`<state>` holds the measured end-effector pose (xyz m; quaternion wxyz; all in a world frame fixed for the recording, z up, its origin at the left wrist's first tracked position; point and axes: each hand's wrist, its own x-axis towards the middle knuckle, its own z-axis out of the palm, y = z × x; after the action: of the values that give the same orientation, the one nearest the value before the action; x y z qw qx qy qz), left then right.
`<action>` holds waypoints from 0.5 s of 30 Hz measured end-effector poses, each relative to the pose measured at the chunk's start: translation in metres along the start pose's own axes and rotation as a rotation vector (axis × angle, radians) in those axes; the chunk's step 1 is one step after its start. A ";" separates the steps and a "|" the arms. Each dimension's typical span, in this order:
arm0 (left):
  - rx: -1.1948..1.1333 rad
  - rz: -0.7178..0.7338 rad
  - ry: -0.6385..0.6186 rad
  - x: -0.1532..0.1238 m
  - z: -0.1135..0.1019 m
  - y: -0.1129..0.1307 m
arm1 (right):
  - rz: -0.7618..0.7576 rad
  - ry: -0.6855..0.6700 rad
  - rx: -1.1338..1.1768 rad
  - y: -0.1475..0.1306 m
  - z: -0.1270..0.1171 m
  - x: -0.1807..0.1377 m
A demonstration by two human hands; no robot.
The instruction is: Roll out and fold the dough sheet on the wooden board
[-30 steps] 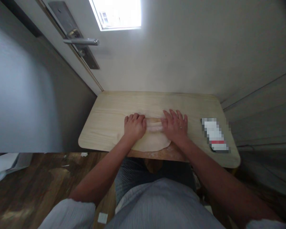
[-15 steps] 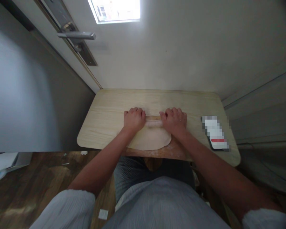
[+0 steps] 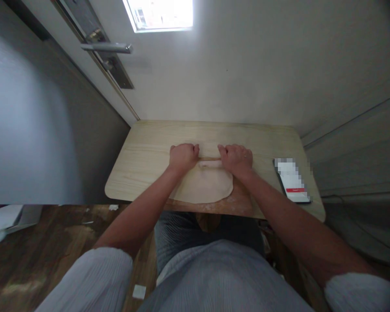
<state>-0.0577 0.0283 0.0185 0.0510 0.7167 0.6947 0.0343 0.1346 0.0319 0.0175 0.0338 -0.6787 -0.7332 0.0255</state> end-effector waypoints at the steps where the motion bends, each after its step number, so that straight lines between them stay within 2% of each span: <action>1: 0.006 -0.006 0.002 0.002 0.000 0.000 | 0.004 -0.014 -0.003 -0.001 -0.001 0.001; 7: 0.024 -0.049 0.016 0.011 0.002 -0.001 | 0.041 -0.104 -0.002 -0.002 -0.003 0.013; 15: 0.015 -0.090 -0.004 0.025 0.002 -0.002 | 0.074 -0.125 0.037 -0.001 0.001 0.030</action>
<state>-0.0589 0.0534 0.0157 0.0482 0.6853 0.7263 0.0253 0.1316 0.0618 0.0169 -0.0006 -0.7016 -0.7077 0.0825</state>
